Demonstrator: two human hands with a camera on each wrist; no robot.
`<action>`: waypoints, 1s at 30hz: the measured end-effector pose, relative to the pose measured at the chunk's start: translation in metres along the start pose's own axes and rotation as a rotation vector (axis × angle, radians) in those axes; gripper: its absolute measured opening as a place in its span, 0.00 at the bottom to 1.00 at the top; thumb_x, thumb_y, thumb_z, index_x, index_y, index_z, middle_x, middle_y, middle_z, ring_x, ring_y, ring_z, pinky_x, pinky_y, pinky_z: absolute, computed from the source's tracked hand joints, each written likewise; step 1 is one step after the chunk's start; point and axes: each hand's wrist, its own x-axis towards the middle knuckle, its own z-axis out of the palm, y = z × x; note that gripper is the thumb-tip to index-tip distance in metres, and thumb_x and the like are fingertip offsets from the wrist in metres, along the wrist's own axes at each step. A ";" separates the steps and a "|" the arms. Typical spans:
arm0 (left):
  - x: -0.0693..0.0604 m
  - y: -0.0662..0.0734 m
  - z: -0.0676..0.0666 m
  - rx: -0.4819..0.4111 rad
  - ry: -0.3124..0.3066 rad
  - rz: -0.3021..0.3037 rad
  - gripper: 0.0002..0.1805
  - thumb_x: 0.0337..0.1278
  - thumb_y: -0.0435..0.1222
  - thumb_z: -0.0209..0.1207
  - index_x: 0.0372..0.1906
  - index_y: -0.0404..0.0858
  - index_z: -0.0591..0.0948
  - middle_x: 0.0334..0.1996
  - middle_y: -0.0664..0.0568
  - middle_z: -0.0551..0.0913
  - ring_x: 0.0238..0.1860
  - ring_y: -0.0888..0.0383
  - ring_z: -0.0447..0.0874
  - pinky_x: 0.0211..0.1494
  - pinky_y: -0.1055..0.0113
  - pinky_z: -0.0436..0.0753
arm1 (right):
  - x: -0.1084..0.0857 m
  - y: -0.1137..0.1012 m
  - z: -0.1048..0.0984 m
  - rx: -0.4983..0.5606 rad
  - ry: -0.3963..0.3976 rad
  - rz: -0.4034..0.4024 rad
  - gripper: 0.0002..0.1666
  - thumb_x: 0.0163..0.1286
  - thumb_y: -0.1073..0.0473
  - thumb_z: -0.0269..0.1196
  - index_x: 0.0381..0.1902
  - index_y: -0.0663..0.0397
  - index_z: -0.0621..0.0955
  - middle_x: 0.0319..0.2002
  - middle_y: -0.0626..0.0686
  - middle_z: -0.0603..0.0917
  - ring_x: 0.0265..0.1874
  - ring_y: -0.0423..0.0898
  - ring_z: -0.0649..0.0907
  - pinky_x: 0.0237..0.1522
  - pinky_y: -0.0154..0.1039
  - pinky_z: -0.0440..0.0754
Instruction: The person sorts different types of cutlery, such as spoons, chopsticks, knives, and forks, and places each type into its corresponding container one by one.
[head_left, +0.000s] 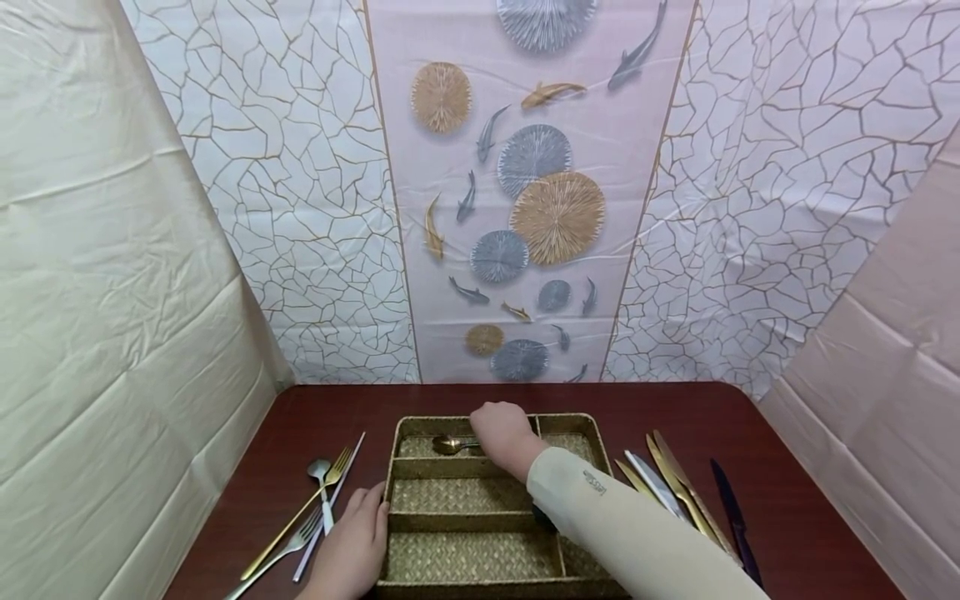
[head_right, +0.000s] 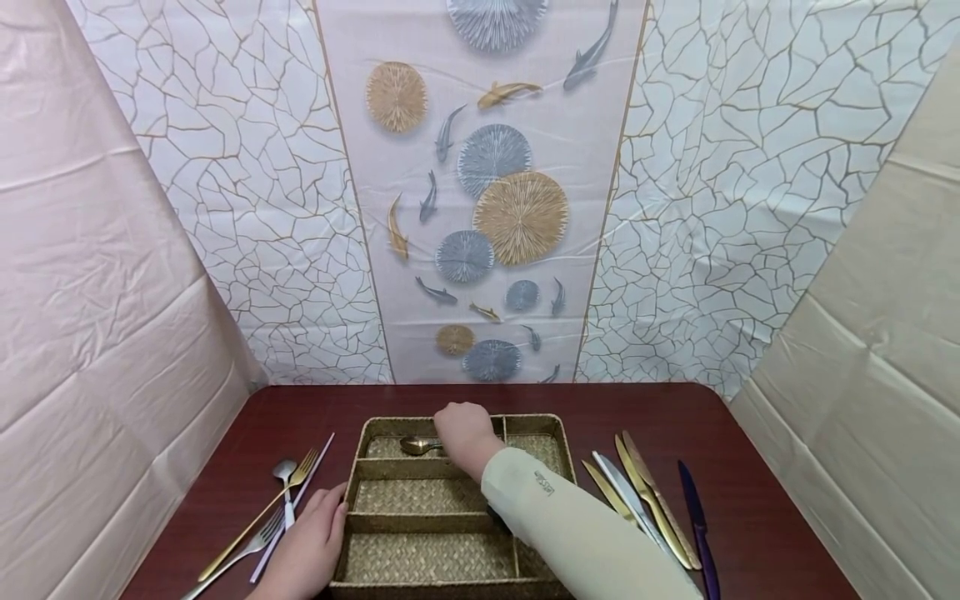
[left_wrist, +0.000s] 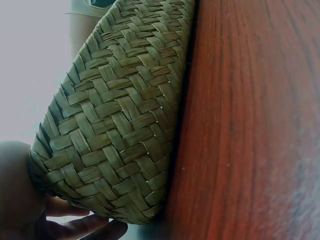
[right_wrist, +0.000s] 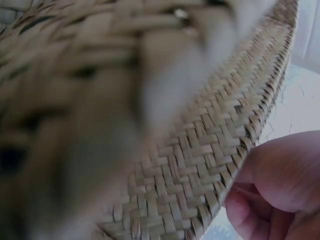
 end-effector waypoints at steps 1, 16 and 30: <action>-0.001 0.000 0.000 0.000 0.004 0.001 0.22 0.88 0.38 0.53 0.73 0.31 0.79 0.56 0.43 0.82 0.51 0.43 0.87 0.51 0.42 0.86 | -0.001 0.001 -0.001 0.010 -0.005 0.007 0.19 0.80 0.65 0.68 0.25 0.45 0.84 0.19 0.47 0.79 0.18 0.42 0.79 0.23 0.40 0.78; -0.002 0.004 -0.002 -0.007 0.017 -0.011 0.22 0.88 0.37 0.53 0.73 0.32 0.79 0.55 0.44 0.82 0.44 0.47 0.87 0.46 0.44 0.86 | -0.042 0.033 -0.024 0.322 0.175 0.053 0.31 0.79 0.68 0.64 0.18 0.41 0.64 0.15 0.41 0.57 0.18 0.40 0.54 0.23 0.40 0.56; -0.002 0.002 -0.002 -0.004 0.012 -0.014 0.21 0.88 0.37 0.52 0.72 0.31 0.79 0.55 0.42 0.83 0.45 0.45 0.88 0.47 0.43 0.87 | -0.092 0.107 -0.056 0.351 0.198 0.247 0.06 0.78 0.53 0.72 0.43 0.46 0.92 0.38 0.46 0.91 0.33 0.46 0.88 0.38 0.52 0.88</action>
